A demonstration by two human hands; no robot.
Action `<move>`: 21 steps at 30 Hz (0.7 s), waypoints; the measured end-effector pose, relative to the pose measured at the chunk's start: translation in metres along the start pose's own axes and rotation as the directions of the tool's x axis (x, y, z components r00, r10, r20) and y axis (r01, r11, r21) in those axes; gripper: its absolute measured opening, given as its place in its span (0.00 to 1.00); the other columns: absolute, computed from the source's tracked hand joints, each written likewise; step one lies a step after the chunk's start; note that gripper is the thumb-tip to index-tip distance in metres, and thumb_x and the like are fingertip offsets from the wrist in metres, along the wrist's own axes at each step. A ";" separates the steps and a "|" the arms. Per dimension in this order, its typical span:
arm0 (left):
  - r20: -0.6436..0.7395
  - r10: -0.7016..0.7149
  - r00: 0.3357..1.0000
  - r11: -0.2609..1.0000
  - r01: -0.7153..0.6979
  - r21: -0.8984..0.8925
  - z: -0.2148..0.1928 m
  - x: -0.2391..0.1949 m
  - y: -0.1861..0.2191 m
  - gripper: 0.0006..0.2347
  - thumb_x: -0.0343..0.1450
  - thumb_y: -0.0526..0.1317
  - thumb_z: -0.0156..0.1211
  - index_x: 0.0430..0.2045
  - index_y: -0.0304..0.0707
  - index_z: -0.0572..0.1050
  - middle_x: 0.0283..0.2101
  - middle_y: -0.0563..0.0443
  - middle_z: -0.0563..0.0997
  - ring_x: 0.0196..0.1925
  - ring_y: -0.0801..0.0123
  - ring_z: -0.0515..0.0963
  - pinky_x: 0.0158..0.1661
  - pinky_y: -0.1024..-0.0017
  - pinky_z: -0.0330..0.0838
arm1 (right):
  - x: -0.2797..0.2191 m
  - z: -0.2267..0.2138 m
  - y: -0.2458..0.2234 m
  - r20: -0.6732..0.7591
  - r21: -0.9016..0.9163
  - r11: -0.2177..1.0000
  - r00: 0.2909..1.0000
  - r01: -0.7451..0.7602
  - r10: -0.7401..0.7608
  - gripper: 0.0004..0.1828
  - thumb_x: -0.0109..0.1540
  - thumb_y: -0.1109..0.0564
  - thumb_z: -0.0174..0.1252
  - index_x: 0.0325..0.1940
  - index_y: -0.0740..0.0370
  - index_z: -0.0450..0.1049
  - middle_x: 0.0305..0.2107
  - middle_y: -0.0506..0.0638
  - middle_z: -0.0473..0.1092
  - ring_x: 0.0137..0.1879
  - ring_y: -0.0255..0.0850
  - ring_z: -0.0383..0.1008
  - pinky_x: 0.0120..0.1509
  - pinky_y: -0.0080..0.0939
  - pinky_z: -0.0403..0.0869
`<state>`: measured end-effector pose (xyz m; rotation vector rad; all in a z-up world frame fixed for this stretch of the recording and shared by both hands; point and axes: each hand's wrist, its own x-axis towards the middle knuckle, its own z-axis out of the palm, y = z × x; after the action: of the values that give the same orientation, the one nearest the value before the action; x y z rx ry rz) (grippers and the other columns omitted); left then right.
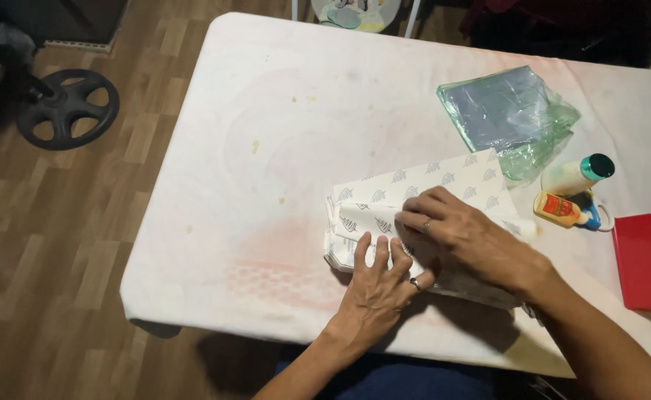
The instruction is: Folding and aligning paper wrappers on a table in preparation for packaging.
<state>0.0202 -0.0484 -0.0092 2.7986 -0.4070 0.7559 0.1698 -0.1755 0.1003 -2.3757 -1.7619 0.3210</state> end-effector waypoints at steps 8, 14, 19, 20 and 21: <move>0.007 0.013 1.000 0.999 -0.013 0.038 0.006 -0.001 -0.003 0.28 0.64 0.34 0.58 0.61 0.56 0.65 0.56 0.29 0.64 0.59 0.31 0.68 0.60 0.31 0.61 | 0.038 0.028 0.025 -0.301 0.214 0.939 0.933 0.269 -0.198 0.21 0.64 0.60 0.61 0.62 0.63 0.73 0.52 0.55 0.72 0.57 0.48 0.68 0.57 0.47 0.75; 0.008 0.011 1.000 1.000 -0.011 0.002 0.007 -0.004 -0.003 0.26 0.64 0.35 0.57 0.60 0.58 0.69 0.50 0.41 0.67 0.60 0.33 0.65 0.62 0.30 0.56 | 0.085 0.032 0.003 -0.378 0.223 0.889 0.877 0.399 -0.298 0.14 0.65 0.60 0.61 0.56 0.63 0.77 0.47 0.55 0.74 0.52 0.48 0.71 0.52 0.45 0.77; -0.008 0.011 1.000 0.999 -0.010 0.052 -0.001 0.001 -0.003 0.22 0.64 0.35 0.58 0.54 0.60 0.71 0.46 0.47 0.67 0.48 0.47 0.67 0.61 0.38 0.58 | 0.089 0.029 -0.008 -0.441 0.177 0.885 0.839 0.430 -0.320 0.08 0.66 0.62 0.61 0.50 0.57 0.75 0.44 0.51 0.73 0.47 0.46 0.69 0.47 0.42 0.75; -0.006 0.015 1.000 0.998 -0.014 0.054 0.002 0.000 -0.002 0.22 0.64 0.35 0.58 0.54 0.60 0.71 0.46 0.47 0.67 0.48 0.47 0.67 0.61 0.38 0.58 | 0.078 0.026 0.002 -0.444 0.176 0.886 0.838 0.430 -0.318 0.08 0.66 0.62 0.61 0.50 0.57 0.75 0.44 0.51 0.73 0.47 0.46 0.69 0.47 0.42 0.75; 0.028 0.012 1.000 0.997 -0.014 0.079 0.004 -0.002 -0.002 0.24 0.65 0.34 0.56 0.58 0.60 0.68 0.51 0.39 0.67 0.54 0.39 0.67 0.61 0.34 0.57 | 0.067 0.024 0.013 -0.392 0.188 0.891 0.863 0.413 -0.317 0.07 0.66 0.61 0.61 0.48 0.60 0.76 0.45 0.53 0.73 0.50 0.47 0.68 0.50 0.43 0.74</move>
<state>0.0208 -0.0476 -0.0143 2.8857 -0.4088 0.7534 0.1943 -0.1147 0.0692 -1.7312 -1.8120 0.0635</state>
